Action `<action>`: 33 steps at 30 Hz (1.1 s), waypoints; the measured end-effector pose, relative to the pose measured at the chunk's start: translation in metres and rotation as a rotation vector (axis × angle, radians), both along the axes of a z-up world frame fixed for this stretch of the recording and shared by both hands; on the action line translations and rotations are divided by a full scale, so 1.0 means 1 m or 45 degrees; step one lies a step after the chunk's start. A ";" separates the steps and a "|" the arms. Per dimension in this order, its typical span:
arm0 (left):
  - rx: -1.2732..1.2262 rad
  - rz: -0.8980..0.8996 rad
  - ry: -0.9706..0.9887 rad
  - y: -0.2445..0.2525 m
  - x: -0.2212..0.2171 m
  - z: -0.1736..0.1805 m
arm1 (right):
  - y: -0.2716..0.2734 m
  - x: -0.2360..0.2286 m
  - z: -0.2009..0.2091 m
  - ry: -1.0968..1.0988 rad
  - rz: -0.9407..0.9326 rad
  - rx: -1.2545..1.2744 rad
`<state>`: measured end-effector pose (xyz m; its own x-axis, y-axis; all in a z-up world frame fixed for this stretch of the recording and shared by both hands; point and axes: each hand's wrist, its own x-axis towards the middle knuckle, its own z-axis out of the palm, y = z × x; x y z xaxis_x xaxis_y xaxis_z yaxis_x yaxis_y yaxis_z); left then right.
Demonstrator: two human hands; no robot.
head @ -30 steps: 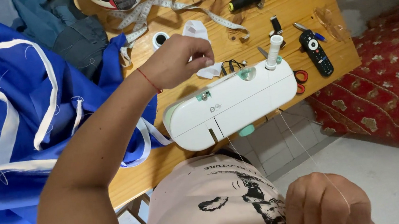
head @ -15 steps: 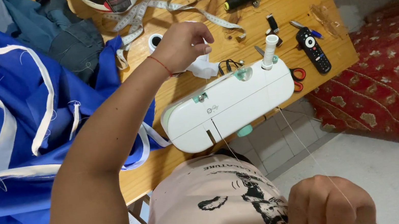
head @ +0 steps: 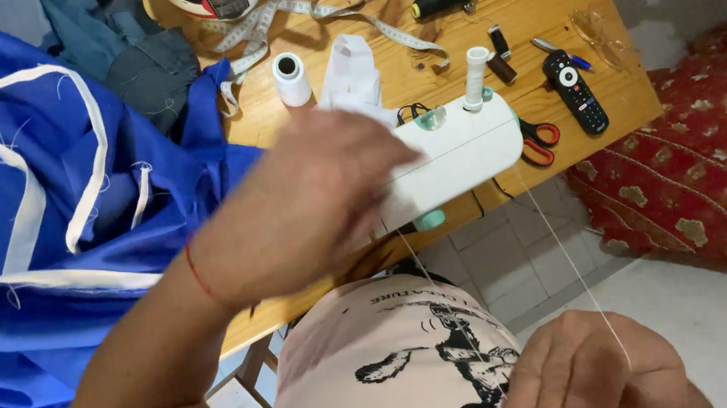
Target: The person threads a white sewing machine by hand, guiding the thread through the tension discs and needle area. They handle a spool of white thread and a bobbin, placing the spool on the machine's pin and pulling the thread through the guides.
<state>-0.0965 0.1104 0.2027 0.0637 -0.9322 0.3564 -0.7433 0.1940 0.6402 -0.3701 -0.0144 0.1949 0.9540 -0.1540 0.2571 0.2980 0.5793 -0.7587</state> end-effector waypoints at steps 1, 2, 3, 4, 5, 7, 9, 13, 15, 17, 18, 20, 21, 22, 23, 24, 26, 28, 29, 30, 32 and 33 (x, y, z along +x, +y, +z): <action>0.004 0.011 -0.010 0.006 -0.019 0.000 | -0.002 0.004 0.009 -0.010 0.011 0.004; 0.113 -0.217 0.152 0.012 -0.039 0.001 | -0.005 0.007 0.019 0.075 0.104 0.012; 0.214 -0.450 0.305 0.016 -0.058 0.002 | -0.008 0.011 0.029 0.154 0.193 0.011; 0.212 -0.443 0.286 0.018 -0.067 0.006 | -0.015 0.011 0.023 0.136 0.199 0.005; 0.268 -0.415 0.384 0.019 -0.078 0.010 | -0.020 0.009 0.017 0.086 0.382 0.064; 0.323 -0.384 0.471 0.024 -0.097 0.018 | -0.030 0.001 0.012 0.023 0.567 0.119; 0.396 -0.191 0.355 0.031 -0.111 0.028 | -0.035 -0.012 0.013 0.292 0.657 0.278; 0.242 -0.060 0.351 0.039 -0.137 0.053 | -0.040 -0.012 -0.016 0.112 0.673 0.253; 0.173 0.092 0.257 0.041 -0.150 0.065 | -0.041 -0.009 -0.017 0.080 0.666 0.431; 0.135 0.228 0.230 0.044 -0.161 0.074 | -0.041 -0.006 -0.019 0.098 0.638 0.427; 0.096 0.354 0.216 0.045 -0.166 0.079 | -0.041 -0.004 -0.020 0.130 0.598 0.425; 0.061 0.433 0.215 0.045 -0.175 0.086 | -0.042 -0.004 -0.029 0.129 0.656 0.408; 0.030 0.502 0.227 0.044 -0.178 0.090 | -0.042 -0.003 -0.033 0.140 0.703 0.397; 0.030 0.510 0.219 0.044 -0.180 0.092 | -0.044 -0.006 -0.040 0.133 0.712 0.396; 0.017 0.578 0.242 0.044 -0.182 0.093 | -0.046 -0.011 -0.046 0.119 0.726 0.245; 0.004 0.647 0.265 0.045 -0.183 0.094 | -0.048 -0.015 -0.053 0.106 0.737 0.093; -0.011 0.699 0.305 0.045 -0.187 0.095 | -0.055 -0.022 -0.083 0.184 0.745 -0.047; -0.029 0.743 0.343 0.045 -0.186 0.096 | -0.063 -0.026 -0.115 0.261 0.743 -0.189; -0.039 0.752 0.377 0.045 -0.186 0.096 | -0.066 -0.030 -0.131 0.447 0.637 -0.350; -0.048 0.761 0.411 0.046 -0.186 0.096 | -0.069 -0.033 -0.148 0.634 0.528 -0.511; 0.006 0.824 0.500 0.048 -0.186 0.098 | -0.083 -0.034 -0.207 0.782 0.386 -0.696; 0.064 0.889 0.594 0.050 -0.186 0.098 | -0.087 -0.040 -0.237 0.936 0.247 -0.879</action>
